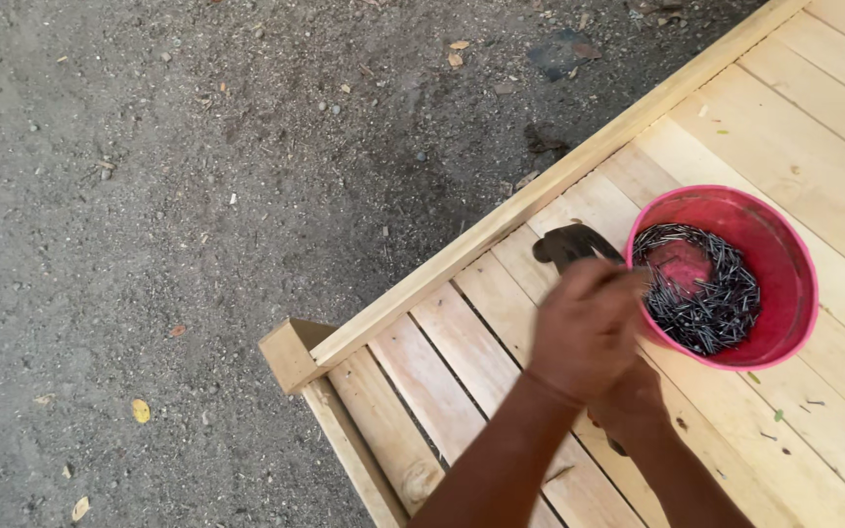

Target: The person hammers nails into a wooden pallet frame laid on gravel. They repeatedly take nails by hand from a pink bucket, position each nail on the wood slats, and drive it in with a claw hammer, working along the frame and then at its corner brace.

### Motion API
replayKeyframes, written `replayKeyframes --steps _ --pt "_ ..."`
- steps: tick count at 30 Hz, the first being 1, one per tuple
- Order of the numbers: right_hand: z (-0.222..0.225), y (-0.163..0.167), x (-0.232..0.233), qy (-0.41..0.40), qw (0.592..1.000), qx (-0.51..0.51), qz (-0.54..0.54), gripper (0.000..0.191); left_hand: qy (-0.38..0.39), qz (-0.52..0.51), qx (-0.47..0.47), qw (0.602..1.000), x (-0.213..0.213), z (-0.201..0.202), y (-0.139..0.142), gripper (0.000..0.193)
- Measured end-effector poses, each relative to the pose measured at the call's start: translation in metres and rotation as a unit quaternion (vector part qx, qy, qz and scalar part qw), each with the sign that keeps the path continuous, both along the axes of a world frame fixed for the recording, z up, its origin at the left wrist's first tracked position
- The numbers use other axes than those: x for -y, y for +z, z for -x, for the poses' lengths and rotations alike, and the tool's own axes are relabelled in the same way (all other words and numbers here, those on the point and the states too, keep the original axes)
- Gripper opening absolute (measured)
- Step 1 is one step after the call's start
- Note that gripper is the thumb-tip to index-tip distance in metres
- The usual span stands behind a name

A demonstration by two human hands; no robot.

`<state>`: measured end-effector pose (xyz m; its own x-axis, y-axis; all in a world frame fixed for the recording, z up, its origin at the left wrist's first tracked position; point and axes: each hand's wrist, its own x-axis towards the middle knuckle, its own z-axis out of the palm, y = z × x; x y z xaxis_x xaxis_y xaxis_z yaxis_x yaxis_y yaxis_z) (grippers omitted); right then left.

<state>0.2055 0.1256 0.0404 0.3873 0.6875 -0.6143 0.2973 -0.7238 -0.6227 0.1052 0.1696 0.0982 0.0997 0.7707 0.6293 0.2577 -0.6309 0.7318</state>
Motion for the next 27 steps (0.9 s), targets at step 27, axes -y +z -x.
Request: replayKeyframes --steps 27 --pt "-0.003 -0.037 0.016 -0.022 0.992 -0.121 0.006 0.046 -0.077 0.185 -0.285 0.937 -0.022 -0.104 -0.024 0.014"
